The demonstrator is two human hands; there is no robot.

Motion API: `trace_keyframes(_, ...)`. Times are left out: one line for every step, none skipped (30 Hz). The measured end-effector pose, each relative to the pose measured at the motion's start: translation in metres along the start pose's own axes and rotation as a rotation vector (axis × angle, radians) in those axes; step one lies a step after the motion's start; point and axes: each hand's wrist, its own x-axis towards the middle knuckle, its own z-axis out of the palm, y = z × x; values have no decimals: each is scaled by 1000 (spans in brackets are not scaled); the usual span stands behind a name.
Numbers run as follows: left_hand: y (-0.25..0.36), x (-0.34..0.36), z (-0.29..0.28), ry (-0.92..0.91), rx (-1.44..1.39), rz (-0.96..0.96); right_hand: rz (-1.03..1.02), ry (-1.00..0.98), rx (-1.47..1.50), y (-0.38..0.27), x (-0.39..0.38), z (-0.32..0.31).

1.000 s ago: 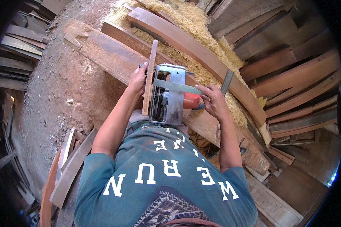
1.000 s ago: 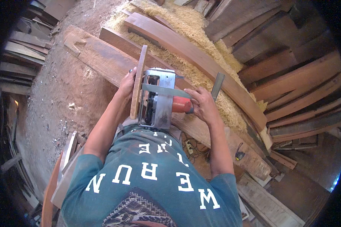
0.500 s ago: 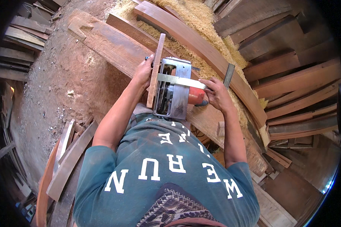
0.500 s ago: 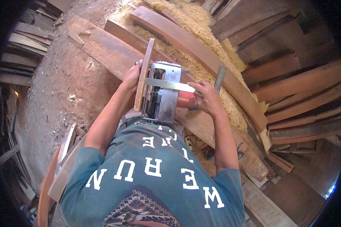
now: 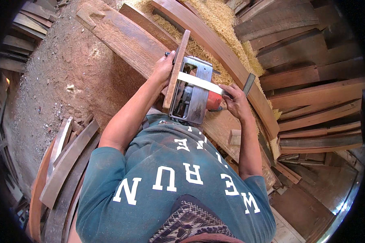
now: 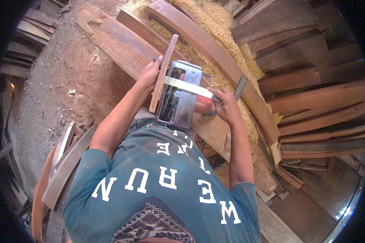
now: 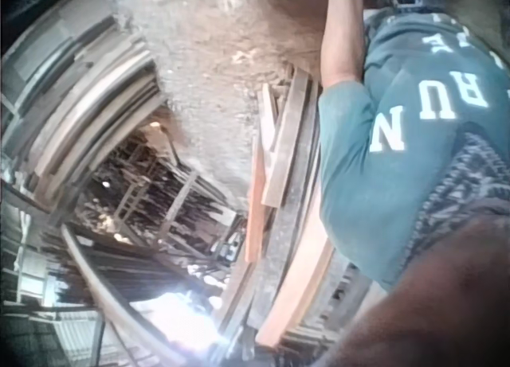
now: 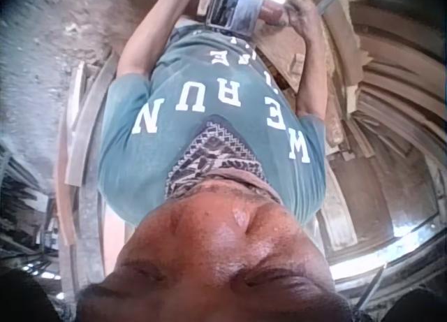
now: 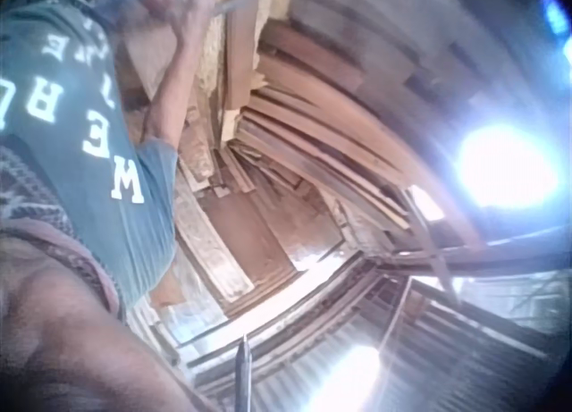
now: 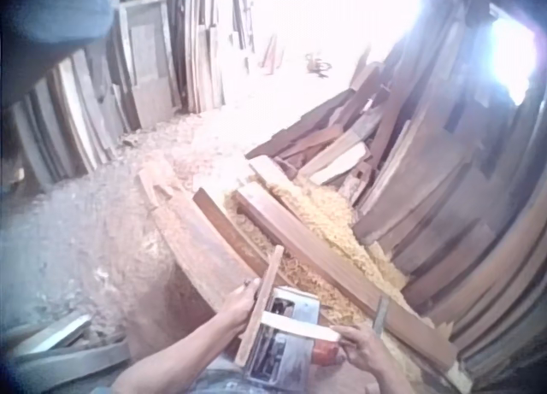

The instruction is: The person uses a circular saw and a square to make cuts in wooden beams.

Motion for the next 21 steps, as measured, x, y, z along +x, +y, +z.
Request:
trace_keyframes(-1, 1, 1, 12, 0, 7, 3, 4, 6, 3, 0, 2)
trace_keyframes(-3, 2, 1, 24, 0, 14, 7, 8, 13, 4, 0, 4)
trace_keyframes(-2, 2, 2, 10, -19, 13, 11, 8, 21, 3, 0, 3)
trace_keyframes(-1, 1, 2, 8, -17, 7, 14, 8, 30, 2, 0, 3)
trace_keyframes(0, 1, 2, 7, -14, 1, 18, 8, 38, 1, 0, 3)
trace_keyframes(0, 1, 3, 5, -13, -6, 9, 16, 44, 1, 1, 3)
trace_keyframes(1, 0, 3, 9, -4, 0, -1, 23, 49, 0, 1, 3)
trace_keyframes(1, 0, 4, 14, 4, 6, -11, 30, 54, 0, 2, 2)
trace_keyframes(1, -1, 4, 18, 12, 9, -12, 20, 43, 0, 2, 2)
trace_keyframes(1, -2, 6, 25, 8, 10, -13, 11, 32, -1, 2, 1)
trace_keyframes(2, -3, 7, 33, 3, 10, -14, 1, 20, -1, 1, 0)
trace_keyframes(2, -4, 8, 39, -1, 11, -21, 4, 20, -1, 1, 0)
trace_keyframes(1, -3, 7, 41, -10, 11, -27, 7, 19, 0, 1, 1)
trace_keyframes(0, -3, 7, 44, -19, 10, -33, 9, 19, 1, 1, 1)
trace_keyframes(0, -3, 7, 46, -26, 10, -29, 12, 7, 0, 1, 1)
trace_keyframes(0, -3, 7, 42, -20, 13, -25, 14, -4, 0, 2, 0)
trace_keyframes(0, -3, 8, 39, -15, 16, -22, 16, -16, 1, 2, 0)
trace_keyframes(0, -3, 7, 36, -9, 20, -18, 12, -15, 1, 3, 0)
trace_keyframes(0, -2, 7, 40, -7, 20, -15, 8, -14, 2, 3, -1)
trace_keyframes(-1, -2, 6, 44, -5, 20, -11, 4, -13, 2, 4, -1)
trace_keyframes(0, -2, 6, 49, -3, 21, -10, 2, -20, 2, 4, -1)
